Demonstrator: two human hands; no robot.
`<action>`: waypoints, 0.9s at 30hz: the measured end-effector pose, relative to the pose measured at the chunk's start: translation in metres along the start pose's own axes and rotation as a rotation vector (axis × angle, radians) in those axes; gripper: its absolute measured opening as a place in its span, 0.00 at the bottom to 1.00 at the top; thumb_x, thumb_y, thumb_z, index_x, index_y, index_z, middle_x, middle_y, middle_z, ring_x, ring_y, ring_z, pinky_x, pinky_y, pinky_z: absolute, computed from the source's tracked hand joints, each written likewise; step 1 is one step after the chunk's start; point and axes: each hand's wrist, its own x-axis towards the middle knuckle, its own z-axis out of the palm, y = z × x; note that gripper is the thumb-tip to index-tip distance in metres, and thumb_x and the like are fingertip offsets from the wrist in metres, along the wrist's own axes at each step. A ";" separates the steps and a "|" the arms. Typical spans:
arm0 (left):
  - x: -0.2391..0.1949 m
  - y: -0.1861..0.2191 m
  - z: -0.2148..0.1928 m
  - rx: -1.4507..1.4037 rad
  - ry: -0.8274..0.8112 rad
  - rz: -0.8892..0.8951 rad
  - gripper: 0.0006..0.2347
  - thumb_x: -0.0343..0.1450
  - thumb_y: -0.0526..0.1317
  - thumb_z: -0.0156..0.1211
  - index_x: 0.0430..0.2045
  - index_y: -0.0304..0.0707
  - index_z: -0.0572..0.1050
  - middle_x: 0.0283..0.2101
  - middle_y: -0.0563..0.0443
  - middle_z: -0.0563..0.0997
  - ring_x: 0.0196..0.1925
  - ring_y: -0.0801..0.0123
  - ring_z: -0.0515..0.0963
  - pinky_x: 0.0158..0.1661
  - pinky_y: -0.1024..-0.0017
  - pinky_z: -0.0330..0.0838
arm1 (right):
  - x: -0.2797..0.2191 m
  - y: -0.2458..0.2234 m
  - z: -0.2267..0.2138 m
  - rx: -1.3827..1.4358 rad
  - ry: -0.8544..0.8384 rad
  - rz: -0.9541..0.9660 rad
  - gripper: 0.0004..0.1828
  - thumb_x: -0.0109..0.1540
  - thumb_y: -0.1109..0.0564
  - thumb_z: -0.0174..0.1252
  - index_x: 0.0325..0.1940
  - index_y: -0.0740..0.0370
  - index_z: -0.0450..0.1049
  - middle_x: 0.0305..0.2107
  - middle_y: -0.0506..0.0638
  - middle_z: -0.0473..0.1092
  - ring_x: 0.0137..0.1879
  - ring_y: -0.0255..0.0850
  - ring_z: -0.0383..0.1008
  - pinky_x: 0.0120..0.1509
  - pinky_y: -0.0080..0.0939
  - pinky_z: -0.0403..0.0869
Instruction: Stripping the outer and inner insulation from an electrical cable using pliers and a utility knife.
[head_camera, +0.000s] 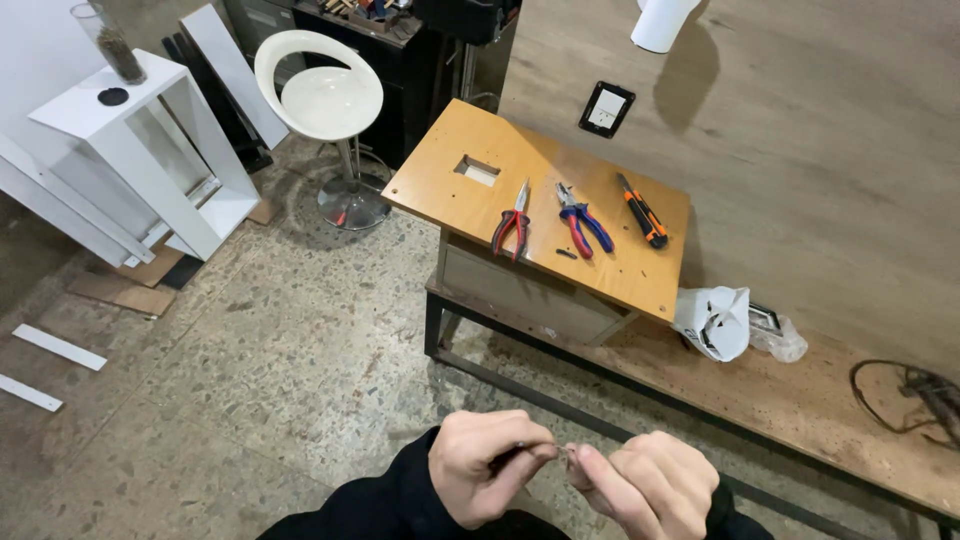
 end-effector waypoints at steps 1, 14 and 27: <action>-0.001 0.000 0.002 0.000 -0.002 0.003 0.03 0.71 0.27 0.63 0.34 0.31 0.77 0.28 0.45 0.78 0.27 0.60 0.81 0.28 0.70 0.73 | 0.003 0.001 -0.005 -0.003 0.002 -0.001 0.12 0.57 0.65 0.69 0.43 0.64 0.76 0.20 0.43 0.67 0.24 0.35 0.69 0.29 0.34 0.70; 0.003 -0.013 0.002 0.185 -0.088 0.202 0.08 0.68 0.28 0.64 0.39 0.34 0.78 0.28 0.48 0.76 0.27 0.60 0.79 0.27 0.67 0.71 | -0.041 0.003 0.006 0.645 -0.259 0.647 0.06 0.55 0.67 0.58 0.36 0.67 0.75 0.17 0.46 0.65 0.20 0.31 0.62 0.23 0.34 0.61; 0.013 -0.015 -0.011 0.192 -0.045 0.198 0.06 0.71 0.30 0.67 0.36 0.33 0.76 0.25 0.46 0.73 0.25 0.56 0.77 0.26 0.65 0.68 | -0.013 0.004 0.017 0.344 -0.115 0.663 0.13 0.53 0.60 0.61 0.41 0.64 0.72 0.20 0.46 0.63 0.20 0.32 0.62 0.25 0.32 0.63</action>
